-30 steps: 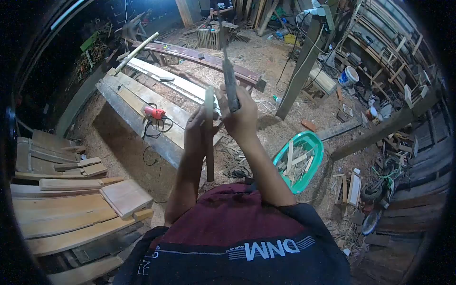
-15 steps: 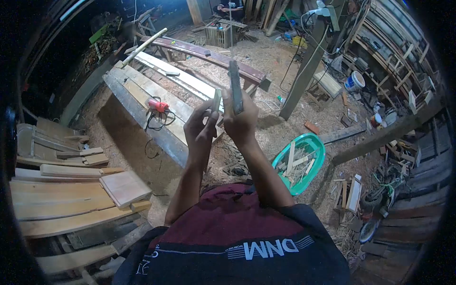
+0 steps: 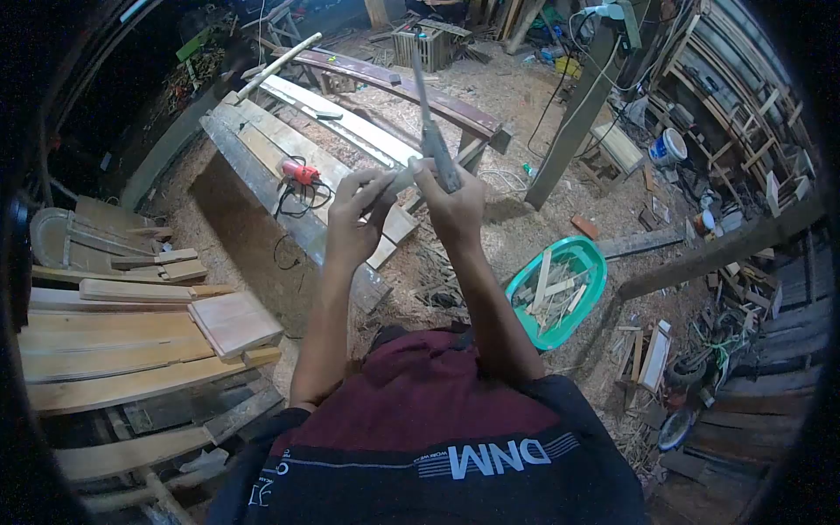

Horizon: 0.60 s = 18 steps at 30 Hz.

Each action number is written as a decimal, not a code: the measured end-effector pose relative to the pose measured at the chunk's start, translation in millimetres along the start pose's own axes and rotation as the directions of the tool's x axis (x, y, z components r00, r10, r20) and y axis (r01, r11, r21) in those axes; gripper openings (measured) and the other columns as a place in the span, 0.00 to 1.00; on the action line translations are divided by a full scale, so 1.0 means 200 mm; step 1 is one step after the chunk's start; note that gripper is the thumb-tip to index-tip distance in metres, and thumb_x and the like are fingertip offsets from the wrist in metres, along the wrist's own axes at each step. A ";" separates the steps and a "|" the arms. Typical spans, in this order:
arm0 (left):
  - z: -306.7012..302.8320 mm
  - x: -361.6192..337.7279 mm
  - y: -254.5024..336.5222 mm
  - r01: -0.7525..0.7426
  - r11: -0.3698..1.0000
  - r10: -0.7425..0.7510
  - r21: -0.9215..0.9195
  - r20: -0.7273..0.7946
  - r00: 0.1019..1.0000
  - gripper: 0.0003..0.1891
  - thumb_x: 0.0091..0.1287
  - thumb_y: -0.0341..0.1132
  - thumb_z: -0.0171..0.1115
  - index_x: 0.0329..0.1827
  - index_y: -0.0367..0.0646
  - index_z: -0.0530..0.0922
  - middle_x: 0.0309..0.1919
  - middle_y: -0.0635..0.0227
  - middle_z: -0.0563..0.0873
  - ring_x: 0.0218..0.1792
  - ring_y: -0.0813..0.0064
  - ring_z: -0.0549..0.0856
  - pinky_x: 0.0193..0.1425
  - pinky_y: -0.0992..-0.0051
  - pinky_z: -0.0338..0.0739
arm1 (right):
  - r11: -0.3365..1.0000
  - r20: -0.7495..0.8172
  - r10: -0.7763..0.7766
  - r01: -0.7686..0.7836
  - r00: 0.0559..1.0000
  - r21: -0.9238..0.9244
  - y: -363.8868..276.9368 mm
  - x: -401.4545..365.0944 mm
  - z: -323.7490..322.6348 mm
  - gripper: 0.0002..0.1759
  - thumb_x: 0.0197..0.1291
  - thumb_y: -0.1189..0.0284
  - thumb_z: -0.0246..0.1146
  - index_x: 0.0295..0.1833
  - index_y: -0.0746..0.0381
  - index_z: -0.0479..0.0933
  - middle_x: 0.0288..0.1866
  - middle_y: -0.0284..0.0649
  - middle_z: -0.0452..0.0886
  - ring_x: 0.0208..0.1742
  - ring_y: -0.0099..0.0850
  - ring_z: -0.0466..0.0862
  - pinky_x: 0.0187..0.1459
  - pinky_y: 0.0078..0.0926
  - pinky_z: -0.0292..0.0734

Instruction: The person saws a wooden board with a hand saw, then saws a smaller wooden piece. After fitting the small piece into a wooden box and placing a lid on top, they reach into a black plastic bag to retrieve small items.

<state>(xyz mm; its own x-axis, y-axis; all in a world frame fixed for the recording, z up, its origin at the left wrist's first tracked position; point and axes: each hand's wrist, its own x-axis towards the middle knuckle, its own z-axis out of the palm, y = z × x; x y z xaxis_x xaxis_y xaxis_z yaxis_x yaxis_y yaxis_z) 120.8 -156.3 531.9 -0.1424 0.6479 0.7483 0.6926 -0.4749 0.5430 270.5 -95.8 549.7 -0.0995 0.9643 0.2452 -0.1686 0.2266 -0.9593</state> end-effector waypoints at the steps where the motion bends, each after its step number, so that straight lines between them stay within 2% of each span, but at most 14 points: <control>1: -0.02 0.01 -0.01 -0.054 0.996 0.052 0.069 0.029 0.998 0.19 0.62 0.24 0.72 0.57 0.48 0.86 0.48 0.63 0.85 0.45 0.71 0.83 0.42 0.76 0.79 | 1.000 0.009 0.011 -0.011 1.000 -0.004 0.01 0.00 -0.01 0.14 0.65 0.65 0.71 0.41 0.68 0.85 0.27 0.27 0.79 0.27 0.15 0.73 0.29 0.18 0.67; 3: -0.06 0.05 0.02 -0.164 0.966 0.148 0.201 0.095 0.985 0.19 0.62 0.24 0.71 0.56 0.49 0.86 0.48 0.64 0.85 0.46 0.70 0.83 0.43 0.75 0.79 | 0.999 0.029 0.036 -0.035 0.999 -0.014 0.03 0.00 -0.02 0.14 0.65 0.65 0.71 0.41 0.69 0.85 0.27 0.27 0.79 0.27 0.15 0.73 0.28 0.18 0.66; 4: -0.08 0.07 0.07 -0.179 0.949 0.170 0.258 0.055 0.984 0.15 0.63 0.23 0.70 0.53 0.44 0.86 0.46 0.64 0.86 0.48 0.69 0.83 0.47 0.72 0.79 | 0.999 -0.019 0.047 -0.046 0.999 0.028 0.05 0.00 -0.01 0.14 0.65 0.65 0.71 0.41 0.68 0.85 0.27 0.27 0.79 0.27 0.15 0.73 0.28 0.18 0.66; 7: -0.03 0.00 0.02 -0.036 0.995 0.058 0.096 -0.237 0.970 0.10 0.65 0.25 0.67 0.49 0.38 0.85 0.39 0.61 0.86 0.40 0.66 0.83 0.43 0.71 0.77 | 0.986 -0.135 0.089 -0.068 0.987 0.152 0.10 0.01 0.01 0.14 0.66 0.66 0.70 0.42 0.68 0.84 0.27 0.27 0.78 0.25 0.15 0.72 0.27 0.18 0.65; 8: -0.01 -0.06 0.04 0.177 0.981 -0.193 -0.078 -0.325 0.926 0.05 0.69 0.27 0.66 0.43 0.33 0.84 0.31 0.64 0.85 0.32 0.76 0.82 0.38 0.75 0.75 | 0.979 -0.153 0.106 -0.076 0.983 0.191 0.10 0.01 0.01 0.14 0.66 0.66 0.70 0.43 0.68 0.84 0.27 0.27 0.78 0.25 0.15 0.72 0.26 0.18 0.64; 11: 0.00 -0.24 0.03 0.266 0.964 -0.233 0.021 -0.420 0.877 0.08 0.72 0.30 0.64 0.36 0.34 0.83 0.28 0.69 0.83 0.29 0.84 0.80 0.31 0.79 0.73 | 0.967 -0.179 0.139 -0.094 0.974 0.237 0.13 0.01 0.02 0.14 0.67 0.66 0.70 0.43 0.68 0.84 0.26 0.26 0.76 0.24 0.15 0.70 0.26 0.18 0.63; 13: 0.01 -0.39 0.00 0.515 0.824 -0.563 -0.237 -0.227 0.795 0.09 0.74 0.32 0.62 0.36 0.35 0.83 0.28 0.70 0.83 0.30 0.86 0.79 0.29 0.80 0.71 | 0.963 -0.210 0.149 -0.094 0.966 0.251 0.17 0.02 0.03 0.12 0.67 0.67 0.70 0.43 0.67 0.83 0.26 0.26 0.76 0.23 0.15 0.70 0.25 0.17 0.62; 14: 0.01 -0.46 -0.02 0.633 0.698 -0.693 -0.336 -0.094 0.715 0.10 0.75 0.33 0.62 0.36 0.36 0.82 0.28 0.71 0.82 0.30 0.88 0.79 0.28 0.80 0.71 | 0.960 -0.237 0.162 -0.097 0.958 0.263 0.24 0.01 0.05 0.12 0.66 0.67 0.70 0.44 0.66 0.83 0.26 0.26 0.76 0.22 0.15 0.70 0.24 0.17 0.62; 17: 0.07 -0.62 -0.05 0.786 0.526 -0.795 -0.326 0.139 0.590 0.12 0.76 0.38 0.59 0.40 0.37 0.84 0.26 0.71 0.85 0.29 0.81 0.84 0.33 0.81 0.74 | 0.950 -0.251 0.188 -0.111 0.950 0.293 0.36 0.00 0.09 0.10 0.66 0.67 0.71 0.44 0.64 0.83 0.27 0.26 0.76 0.22 0.15 0.70 0.23 0.17 0.62; 18: 0.10 -0.60 -0.04 0.755 0.520 -0.777 -0.401 0.146 0.612 0.13 0.77 0.40 0.58 0.43 0.37 0.83 0.28 0.70 0.86 0.30 0.80 0.84 0.33 0.80 0.75 | 0.953 -0.253 0.187 -0.113 0.949 0.280 0.39 -0.01 0.10 0.10 0.67 0.67 0.71 0.44 0.64 0.83 0.27 0.26 0.76 0.22 0.15 0.70 0.23 0.18 0.62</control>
<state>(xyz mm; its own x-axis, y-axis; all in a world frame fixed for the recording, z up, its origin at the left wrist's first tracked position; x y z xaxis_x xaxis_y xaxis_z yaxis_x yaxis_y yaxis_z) 145.8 -217.5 430.4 -0.5222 0.8526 -0.0191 -0.0311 0.0033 0.9995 237.5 -82.1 478.4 0.1223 0.9923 0.0179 -0.4241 0.0686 -0.9030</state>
